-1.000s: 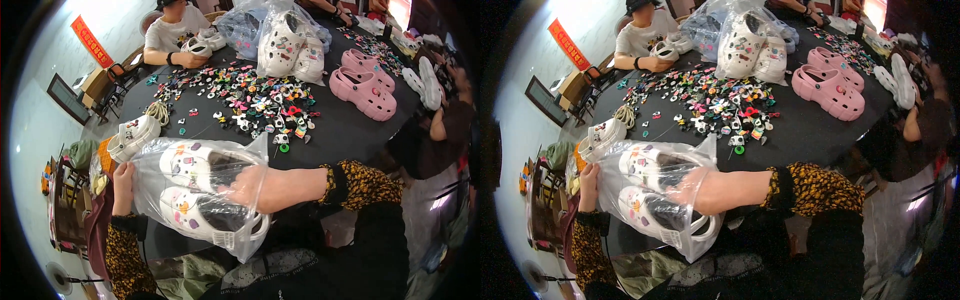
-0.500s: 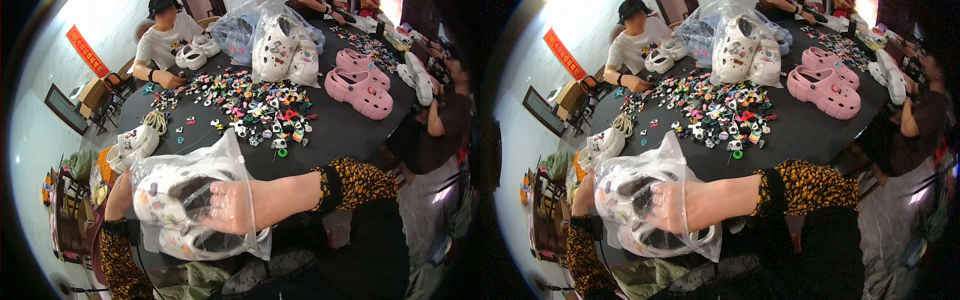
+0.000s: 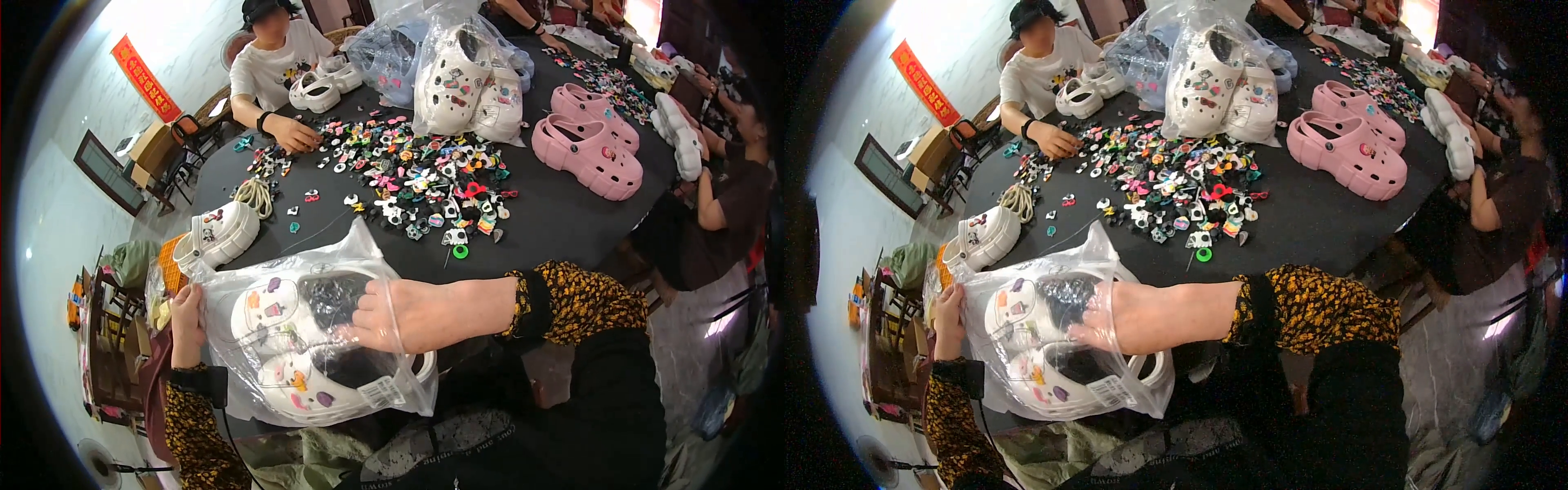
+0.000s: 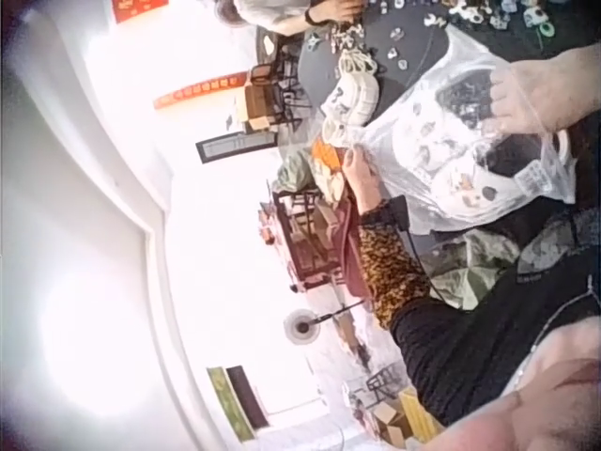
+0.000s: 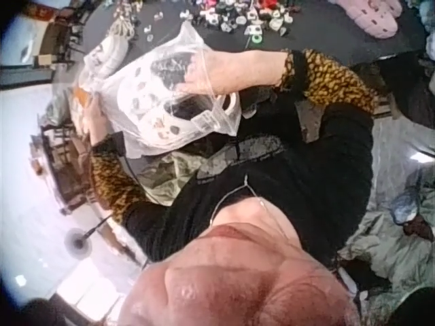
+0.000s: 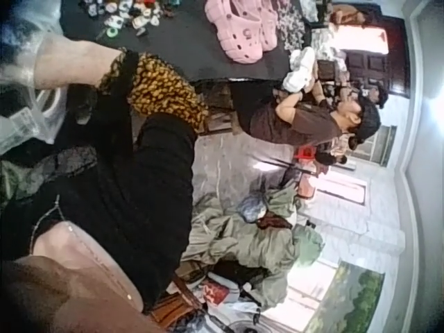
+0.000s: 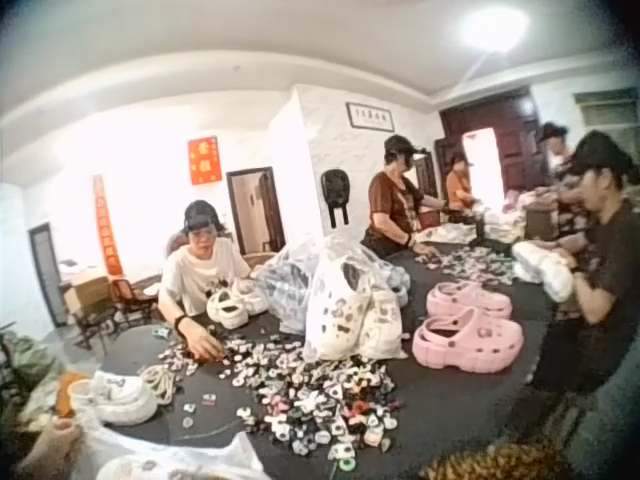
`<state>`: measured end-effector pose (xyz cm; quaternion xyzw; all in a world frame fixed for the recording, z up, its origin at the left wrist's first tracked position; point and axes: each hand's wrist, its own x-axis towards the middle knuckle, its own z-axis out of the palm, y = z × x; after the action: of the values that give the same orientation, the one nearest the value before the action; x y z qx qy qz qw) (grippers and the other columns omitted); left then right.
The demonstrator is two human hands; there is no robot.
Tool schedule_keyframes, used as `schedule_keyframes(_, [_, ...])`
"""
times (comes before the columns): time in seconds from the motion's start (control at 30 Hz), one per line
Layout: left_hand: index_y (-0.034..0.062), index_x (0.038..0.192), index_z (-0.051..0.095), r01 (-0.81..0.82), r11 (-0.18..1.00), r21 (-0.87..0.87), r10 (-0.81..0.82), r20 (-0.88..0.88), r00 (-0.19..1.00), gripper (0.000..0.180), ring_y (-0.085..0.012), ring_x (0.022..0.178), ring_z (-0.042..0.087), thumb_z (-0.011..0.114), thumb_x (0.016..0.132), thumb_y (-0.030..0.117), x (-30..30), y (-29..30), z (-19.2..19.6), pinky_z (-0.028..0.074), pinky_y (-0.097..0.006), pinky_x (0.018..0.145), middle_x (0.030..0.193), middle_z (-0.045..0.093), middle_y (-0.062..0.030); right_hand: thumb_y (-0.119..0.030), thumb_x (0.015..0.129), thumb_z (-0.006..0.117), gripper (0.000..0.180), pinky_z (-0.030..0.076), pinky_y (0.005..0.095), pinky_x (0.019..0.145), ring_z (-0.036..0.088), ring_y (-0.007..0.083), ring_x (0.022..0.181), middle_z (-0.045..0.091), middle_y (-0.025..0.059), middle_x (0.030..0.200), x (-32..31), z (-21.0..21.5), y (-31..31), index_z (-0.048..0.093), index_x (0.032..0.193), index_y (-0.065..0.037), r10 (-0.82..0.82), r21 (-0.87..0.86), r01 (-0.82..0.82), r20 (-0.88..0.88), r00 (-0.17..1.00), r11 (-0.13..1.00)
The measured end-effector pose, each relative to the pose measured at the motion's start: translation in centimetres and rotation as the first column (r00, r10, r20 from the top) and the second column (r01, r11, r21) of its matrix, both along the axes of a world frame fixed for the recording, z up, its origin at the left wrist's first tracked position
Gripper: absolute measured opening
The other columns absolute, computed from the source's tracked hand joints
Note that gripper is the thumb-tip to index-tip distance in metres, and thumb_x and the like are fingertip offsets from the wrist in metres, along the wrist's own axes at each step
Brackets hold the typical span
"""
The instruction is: Attaching decorative charms and packaging clogs in a manufacturing or assembly setting.
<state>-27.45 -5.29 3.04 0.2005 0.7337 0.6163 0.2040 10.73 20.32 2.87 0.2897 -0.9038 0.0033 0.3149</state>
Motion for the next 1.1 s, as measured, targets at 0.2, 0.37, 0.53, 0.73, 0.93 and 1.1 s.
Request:
schedule_keyframes(0.2, [0.0047,0.093,0.064,-0.047,0.999,0.016,0.048,-0.092,0.995,0.013,-0.0032,0.068,0.050,0.058,0.094,0.016,-1.3,-0.3,-1.1,0.039,-0.019,0.061,0.077,0.058,0.0062,-0.011,0.078,0.055,0.042,0.043,0.0316,0.059,0.057,0.0189,0.064,0.054,0.0031,0.069,0.7,1.3,-0.3,0.055,0.117,0.004,-0.050,0.044,0.046,0.085,0.995,0.998])
schedule_keyframes(0.37, [0.0025,0.097,0.065,-0.131,0.989,0.071,0.139,-0.118,0.983,0.018,-0.0047,0.073,0.054,0.060,0.094,0.019,-3.1,-1.0,0.3,0.042,-0.020,0.066,0.082,0.062,0.0035,-0.014,0.078,0.054,0.044,0.042,0.0295,0.060,0.057,0.0174,0.064,0.054,0.0021,0.070,0.8,2.6,-0.1,0.056,0.118,0.004,-0.117,0.132,0.107,0.071,0.991,0.985])
schedule_keyframes(0.53, [0.0002,0.096,0.065,-0.105,0.989,-0.104,0.069,-0.304,0.950,0.023,-0.0069,0.073,0.053,0.060,0.094,0.022,-4.8,-3.3,-0.1,0.042,-0.022,0.067,0.081,0.060,0.0022,-0.016,0.075,0.057,0.028,0.042,0.0280,0.061,0.058,0.0173,0.066,0.058,0.0029,0.070,-0.4,2.2,-1.1,0.061,0.097,0.001,-0.119,0.065,0.115,0.067,0.991,0.991])
schedule_keyframes(0.73, [-0.0014,0.092,0.064,-0.061,0.989,-0.137,0.027,-0.234,0.972,0.021,-0.0051,0.067,0.043,0.057,0.093,0.018,0.3,-2.8,-0.3,0.035,-0.023,0.058,0.076,0.053,0.0043,-0.015,0.075,0.058,0.022,0.042,0.0297,0.063,0.061,0.0185,0.070,0.060,0.0043,0.071,-0.2,0.5,0.2,0.061,0.090,0.000,-0.162,0.047,0.157,0.124,0.979,0.986])
schedule_keyframes(0.93, [-0.0073,0.131,0.041,-0.096,0.914,-0.395,-0.134,-0.517,0.845,0.041,-0.0085,0.074,0.047,0.052,0.094,0.009,6.9,-6.6,-0.7,0.041,-0.024,0.064,0.092,0.054,-0.0023,-0.015,0.069,0.061,0.022,0.044,0.0339,0.066,0.062,0.0241,0.071,0.063,0.0084,0.072,-1.1,-0.3,0.8,0.063,0.087,-0.001,-0.113,-0.114,0.145,0.253,0.961,0.983])
schedule_keyframes(1.1, [-0.0070,0.129,0.043,-0.284,0.879,-0.382,-0.080,-0.707,0.702,0.037,-0.0195,0.098,0.049,0.048,0.098,0.012,11.7,-14.2,-6.2,0.040,-0.029,0.084,0.113,0.050,-0.0127,-0.014,0.074,0.059,0.032,0.043,0.0338,0.068,0.061,0.0245,0.074,0.060,0.0073,0.072,-1.9,-1.5,1.3,0.063,0.103,0.000,-0.092,-0.177,0.167,0.368,0.925,0.970])
